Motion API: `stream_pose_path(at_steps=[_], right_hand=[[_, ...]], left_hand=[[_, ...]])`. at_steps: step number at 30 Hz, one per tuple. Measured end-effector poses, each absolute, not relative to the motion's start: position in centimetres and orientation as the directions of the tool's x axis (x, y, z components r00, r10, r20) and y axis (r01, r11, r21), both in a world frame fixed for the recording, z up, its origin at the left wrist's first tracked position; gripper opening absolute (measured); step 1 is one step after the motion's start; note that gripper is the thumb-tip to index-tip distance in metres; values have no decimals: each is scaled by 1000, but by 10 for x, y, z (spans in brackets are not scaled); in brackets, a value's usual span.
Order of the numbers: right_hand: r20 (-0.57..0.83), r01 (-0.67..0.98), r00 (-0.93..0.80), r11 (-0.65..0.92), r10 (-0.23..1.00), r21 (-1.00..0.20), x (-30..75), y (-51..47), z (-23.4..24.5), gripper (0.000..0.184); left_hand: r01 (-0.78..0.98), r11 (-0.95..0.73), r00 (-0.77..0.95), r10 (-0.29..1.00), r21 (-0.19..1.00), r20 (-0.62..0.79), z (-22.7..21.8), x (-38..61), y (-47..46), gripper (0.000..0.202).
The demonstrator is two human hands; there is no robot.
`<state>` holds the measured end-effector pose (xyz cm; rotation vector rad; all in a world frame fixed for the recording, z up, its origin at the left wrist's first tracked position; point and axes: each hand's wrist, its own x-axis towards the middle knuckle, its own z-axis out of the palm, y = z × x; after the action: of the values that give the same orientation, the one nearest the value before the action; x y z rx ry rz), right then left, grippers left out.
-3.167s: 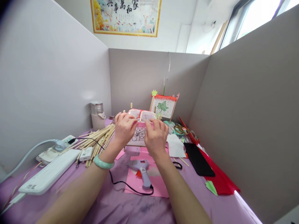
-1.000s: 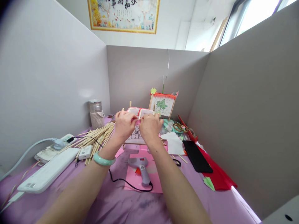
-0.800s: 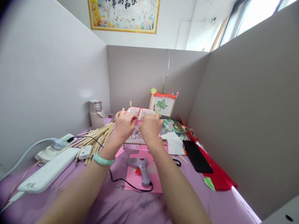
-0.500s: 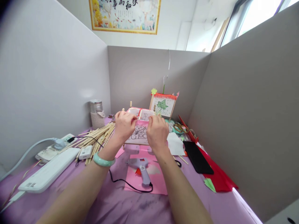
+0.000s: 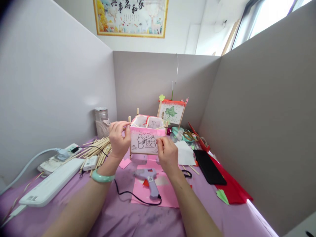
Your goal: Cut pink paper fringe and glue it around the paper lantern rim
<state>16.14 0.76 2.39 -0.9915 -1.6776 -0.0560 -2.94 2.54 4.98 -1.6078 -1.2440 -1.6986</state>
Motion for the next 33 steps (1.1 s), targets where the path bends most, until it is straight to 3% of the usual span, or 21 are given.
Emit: stream_pose_path(at_steps=[4, 8, 12, 15, 21, 27, 33], right_hand=[[841, 607, -78, 694, 536, -387, 153, 5, 19, 21], [832, 646, -81, 664, 549, -376, 153, 7, 4, 18], [806, 732, -50, 571, 589, -372, 157, 8, -6, 26], [783, 739, 28, 514, 621, -435, 161, 8, -7, 34], [734, 594, 283, 488, 617, -640, 169, 12, -3, 29], [715, 560, 317, 486, 623, -671, 175, 20, -7, 26], [633, 622, 315, 350, 707, -700, 181, 26, -14, 29]], left_hand=[[847, -409, -255, 249, 340, 934, 36, -38, 28, 19], [873, -381, -203, 286, 305, 937, 27, -38, 28, 18], [880, -394, -162, 279, 266, 947, 24, -35, 26, 18], [875, -399, -181, 258, 275, 949, 23, -36, 28, 17], [791, -397, -382, 273, 465, 883, 17, -45, 41, 22], [653, -399, -480, 440, 644, 759, 10, -49, 51, 26], [651, -346, -500, 473, 675, 725, 9, -48, 50, 26]])
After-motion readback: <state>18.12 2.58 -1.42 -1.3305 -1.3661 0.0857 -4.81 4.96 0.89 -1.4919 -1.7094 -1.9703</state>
